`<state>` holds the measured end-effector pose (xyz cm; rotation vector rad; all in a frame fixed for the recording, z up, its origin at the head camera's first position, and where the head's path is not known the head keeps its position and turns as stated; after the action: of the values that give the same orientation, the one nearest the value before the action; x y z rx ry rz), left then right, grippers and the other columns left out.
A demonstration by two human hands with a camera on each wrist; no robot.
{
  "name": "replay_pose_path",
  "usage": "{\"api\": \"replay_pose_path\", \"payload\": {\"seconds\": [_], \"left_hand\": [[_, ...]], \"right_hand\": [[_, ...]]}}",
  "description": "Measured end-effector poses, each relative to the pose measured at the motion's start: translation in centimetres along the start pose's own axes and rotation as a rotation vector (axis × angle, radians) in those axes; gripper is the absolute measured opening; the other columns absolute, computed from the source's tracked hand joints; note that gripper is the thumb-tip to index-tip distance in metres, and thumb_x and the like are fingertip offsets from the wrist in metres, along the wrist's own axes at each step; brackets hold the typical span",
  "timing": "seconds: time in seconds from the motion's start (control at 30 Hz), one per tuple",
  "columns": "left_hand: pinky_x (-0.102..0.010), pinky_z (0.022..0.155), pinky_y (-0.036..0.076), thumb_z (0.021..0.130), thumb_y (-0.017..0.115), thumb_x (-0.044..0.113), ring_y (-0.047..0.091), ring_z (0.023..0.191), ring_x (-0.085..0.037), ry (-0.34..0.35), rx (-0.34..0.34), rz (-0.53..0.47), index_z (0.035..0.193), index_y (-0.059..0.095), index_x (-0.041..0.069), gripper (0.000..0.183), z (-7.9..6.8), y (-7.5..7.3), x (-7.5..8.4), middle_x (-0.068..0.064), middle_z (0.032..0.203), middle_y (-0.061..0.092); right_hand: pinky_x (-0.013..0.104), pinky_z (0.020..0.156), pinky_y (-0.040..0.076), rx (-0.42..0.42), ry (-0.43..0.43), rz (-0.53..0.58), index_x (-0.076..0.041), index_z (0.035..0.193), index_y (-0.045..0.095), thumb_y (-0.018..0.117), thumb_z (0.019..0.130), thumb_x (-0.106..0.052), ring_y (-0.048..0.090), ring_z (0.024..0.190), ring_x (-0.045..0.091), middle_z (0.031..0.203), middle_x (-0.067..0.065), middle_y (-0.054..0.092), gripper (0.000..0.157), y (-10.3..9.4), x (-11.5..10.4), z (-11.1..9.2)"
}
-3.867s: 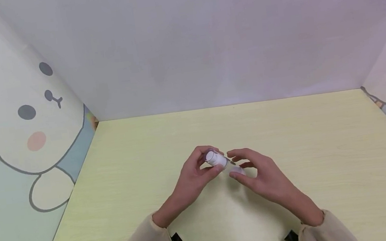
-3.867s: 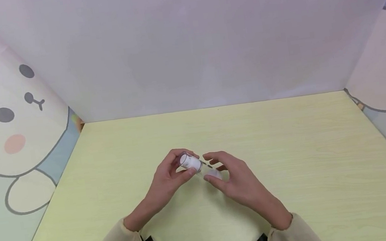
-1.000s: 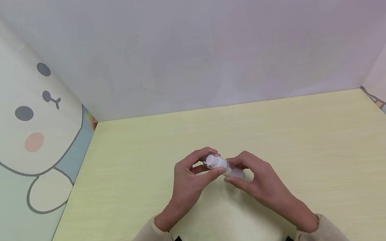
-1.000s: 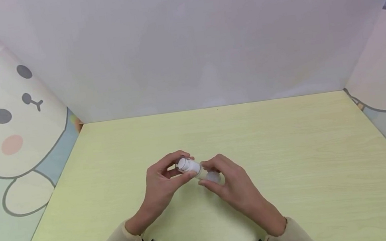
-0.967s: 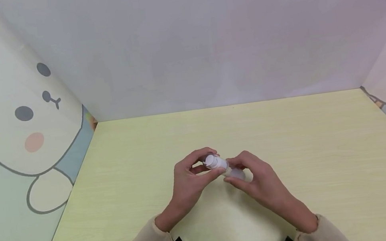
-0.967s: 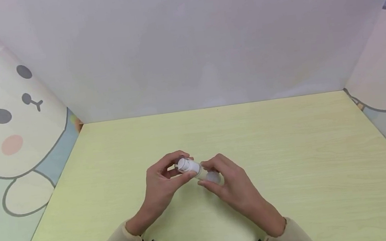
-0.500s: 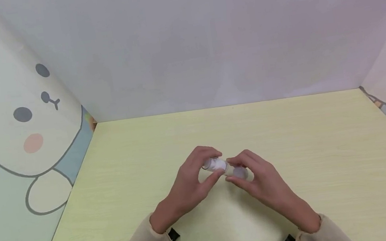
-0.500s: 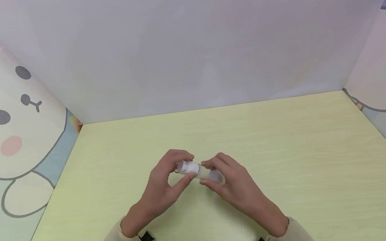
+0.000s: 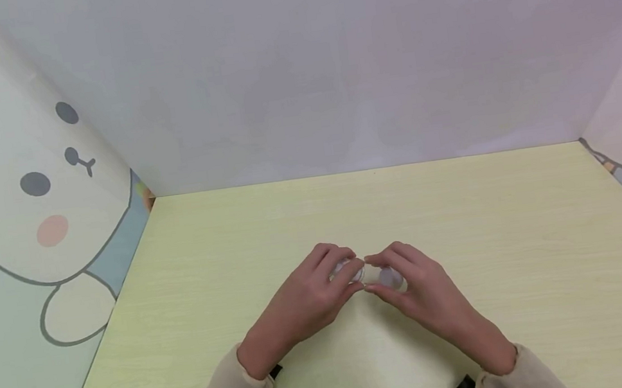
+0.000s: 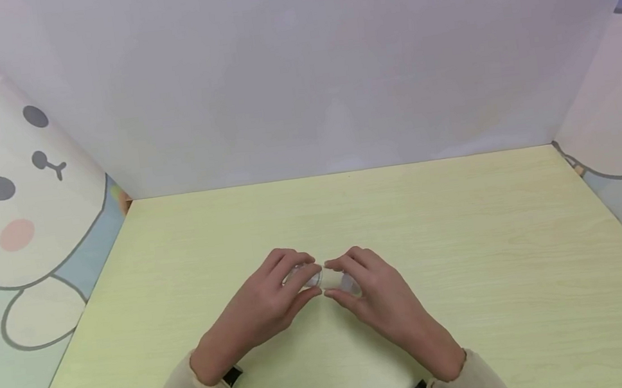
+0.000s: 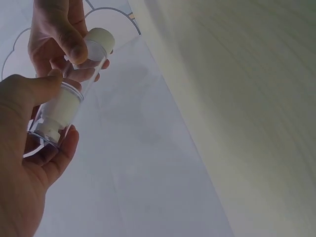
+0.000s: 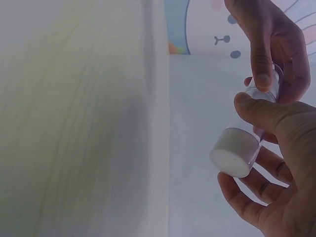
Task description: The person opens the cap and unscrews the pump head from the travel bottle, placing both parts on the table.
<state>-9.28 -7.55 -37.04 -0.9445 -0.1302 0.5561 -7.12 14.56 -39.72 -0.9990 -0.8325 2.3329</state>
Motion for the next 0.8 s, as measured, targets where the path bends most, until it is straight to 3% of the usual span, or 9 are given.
{"api": "replay_pose_path", "payload": {"seconds": [0.17,0.4,0.63,0.8], "left_hand": [[-0.018,0.088,0.058,0.09,0.084,0.025,0.068,0.101,-0.016,-0.003,0.033,-0.058,0.115,0.072,0.012,0.03,-0.19,0.08,-0.28,-0.002,0.112,0.072],[-0.016,0.073,0.058,0.088,0.085,0.024,0.068,0.089,-0.014,-0.021,0.127,-0.145,0.107,0.077,0.014,0.023,-0.51,0.25,-0.43,-0.002,0.105,0.074],[-0.012,0.072,0.054,0.085,0.089,0.024,0.065,0.086,-0.013,-0.032,0.134,-0.193,0.105,0.078,0.013,0.025,-0.48,0.05,-0.49,-0.002,0.102,0.073],[-0.011,0.075,0.053,0.082,0.091,0.022,0.064,0.086,-0.012,-0.049,0.136,-0.306,0.102,0.079,0.012,0.026,-0.36,-0.17,-0.7,0.0,0.101,0.072]], "right_hand": [[0.022,0.071,0.056,0.027,-0.026,-0.014,-0.017,0.114,0.074,0.096,0.072,-0.014,0.063,0.092,0.01,0.102,-0.008,0.068,0.047,-0.16,0.01,0.05],[0.015,0.077,0.049,0.067,-0.075,-0.027,-0.018,0.115,0.075,0.097,0.068,-0.012,0.06,0.092,0.011,0.1,-0.006,0.068,0.052,-0.41,-0.07,0.19],[0.013,0.077,0.048,0.044,-0.091,-0.009,-0.017,0.116,0.075,0.096,0.069,-0.011,0.059,0.092,0.012,0.103,-0.006,0.069,0.052,-0.71,-0.24,0.33],[0.015,0.08,0.05,-0.006,-0.105,0.034,-0.016,0.12,0.074,0.092,0.074,-0.008,0.06,0.099,0.013,0.11,-0.003,0.07,0.05,-0.96,-0.19,0.33]]}}
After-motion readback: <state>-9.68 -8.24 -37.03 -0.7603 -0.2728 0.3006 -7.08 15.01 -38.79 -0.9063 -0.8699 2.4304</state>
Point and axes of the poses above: each hand's wrist, its own z-axis towards the middle knuckle, its own y-axis out of the palm, x = y × z, the point moved 1 cm from there along z, towards the middle knuckle
